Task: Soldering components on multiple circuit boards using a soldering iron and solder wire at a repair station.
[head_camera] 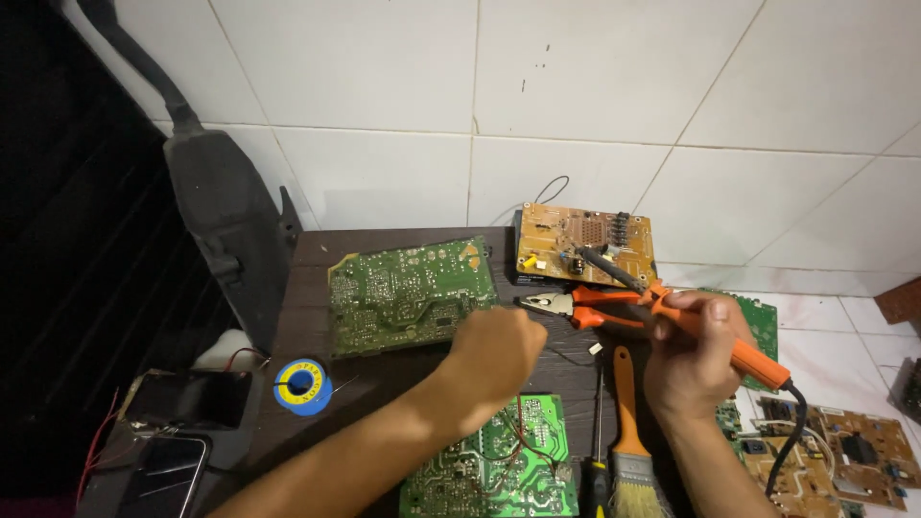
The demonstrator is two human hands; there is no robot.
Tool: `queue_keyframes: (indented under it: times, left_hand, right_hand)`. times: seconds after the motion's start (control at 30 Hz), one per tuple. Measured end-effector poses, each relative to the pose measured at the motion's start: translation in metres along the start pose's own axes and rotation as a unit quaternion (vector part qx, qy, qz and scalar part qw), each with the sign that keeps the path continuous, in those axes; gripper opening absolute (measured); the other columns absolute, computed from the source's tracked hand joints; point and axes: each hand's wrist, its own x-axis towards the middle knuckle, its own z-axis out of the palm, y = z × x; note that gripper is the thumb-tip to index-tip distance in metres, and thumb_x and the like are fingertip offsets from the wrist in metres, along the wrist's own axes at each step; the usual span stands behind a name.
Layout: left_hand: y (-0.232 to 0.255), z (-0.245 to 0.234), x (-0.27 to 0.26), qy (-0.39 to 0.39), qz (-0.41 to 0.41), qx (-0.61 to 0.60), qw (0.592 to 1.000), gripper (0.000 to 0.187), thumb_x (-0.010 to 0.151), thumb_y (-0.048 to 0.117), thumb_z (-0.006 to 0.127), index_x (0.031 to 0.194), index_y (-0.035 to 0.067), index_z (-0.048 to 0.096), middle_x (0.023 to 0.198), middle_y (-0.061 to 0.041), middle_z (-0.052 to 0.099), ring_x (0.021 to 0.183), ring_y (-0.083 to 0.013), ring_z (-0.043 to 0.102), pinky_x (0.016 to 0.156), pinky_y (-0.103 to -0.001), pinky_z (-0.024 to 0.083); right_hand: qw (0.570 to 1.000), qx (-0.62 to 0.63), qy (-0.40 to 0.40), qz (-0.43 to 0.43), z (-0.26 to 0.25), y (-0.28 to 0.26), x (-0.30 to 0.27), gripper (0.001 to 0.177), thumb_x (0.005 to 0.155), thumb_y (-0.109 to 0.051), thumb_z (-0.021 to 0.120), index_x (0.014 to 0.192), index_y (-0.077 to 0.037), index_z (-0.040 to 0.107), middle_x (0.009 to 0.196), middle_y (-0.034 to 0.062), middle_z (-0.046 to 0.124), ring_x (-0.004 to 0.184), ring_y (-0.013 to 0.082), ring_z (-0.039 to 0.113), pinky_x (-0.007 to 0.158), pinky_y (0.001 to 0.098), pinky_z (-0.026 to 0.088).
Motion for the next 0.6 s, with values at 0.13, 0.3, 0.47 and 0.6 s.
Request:
queue_keyframes:
  times: [0.13,0.3,0.47,0.6]
  left_hand:
    - [-0.002,-0.008,-0.009,-0.036,-0.024,-0.085,0.995,0.042,0.106,-0.010,0.036,0.072,0.011,0.051,0.058,0.000,0.048,0.047,-0.0089,0.047,0.040,-0.028,0.050]
    - [-0.003,0.001,-0.010,-0.026,-0.027,-0.099,0.994,0.033,0.101,-0.011,0.045,0.082,0.008,0.064,0.071,-0.004,0.064,0.062,-0.0187,0.065,0.058,-0.038,0.061]
    - [-0.006,-0.009,-0.023,-0.027,0.015,-0.104,0.994,0.019,0.096,-0.015,0.058,0.093,0.003,0.064,0.077,-0.009,0.067,0.068,-0.0246,0.069,0.067,-0.043,0.063]
    - [-0.016,-0.012,-0.032,-0.041,0.030,-0.166,0.985,0.024,0.093,-0.019,0.054,0.092,0.004,0.055,0.075,-0.008,0.058,0.067,-0.0241,0.058,0.059,-0.041,0.055]
  right_hand:
    - [0.999,-0.002,-0.032,-0.012,-0.001,0.000,0.002,0.032,0.099,-0.041,0.056,0.085,-0.012,0.063,0.076,0.0031,0.061,0.052,0.0115,0.052,0.048,0.0248,0.040]
    - [1.000,-0.006,-0.028,0.007,-0.001,-0.001,0.002,0.034,0.097,-0.042,0.055,0.084,-0.011,0.061,0.076,0.0059,0.060,0.054,0.0133,0.049,0.052,0.0247,0.038]
    - [1.000,-0.001,-0.012,0.005,0.000,0.002,0.002,0.033,0.097,-0.038,0.053,0.084,-0.008,0.061,0.079,0.0079,0.061,0.056,0.0159,0.051,0.050,0.0249,0.038]
    - [0.998,-0.014,-0.055,-0.024,-0.002,0.003,0.006,0.036,0.100,-0.041,0.053,0.084,-0.010,0.063,0.072,0.0022,0.060,0.052,0.0111,0.051,0.048,0.0237,0.039]
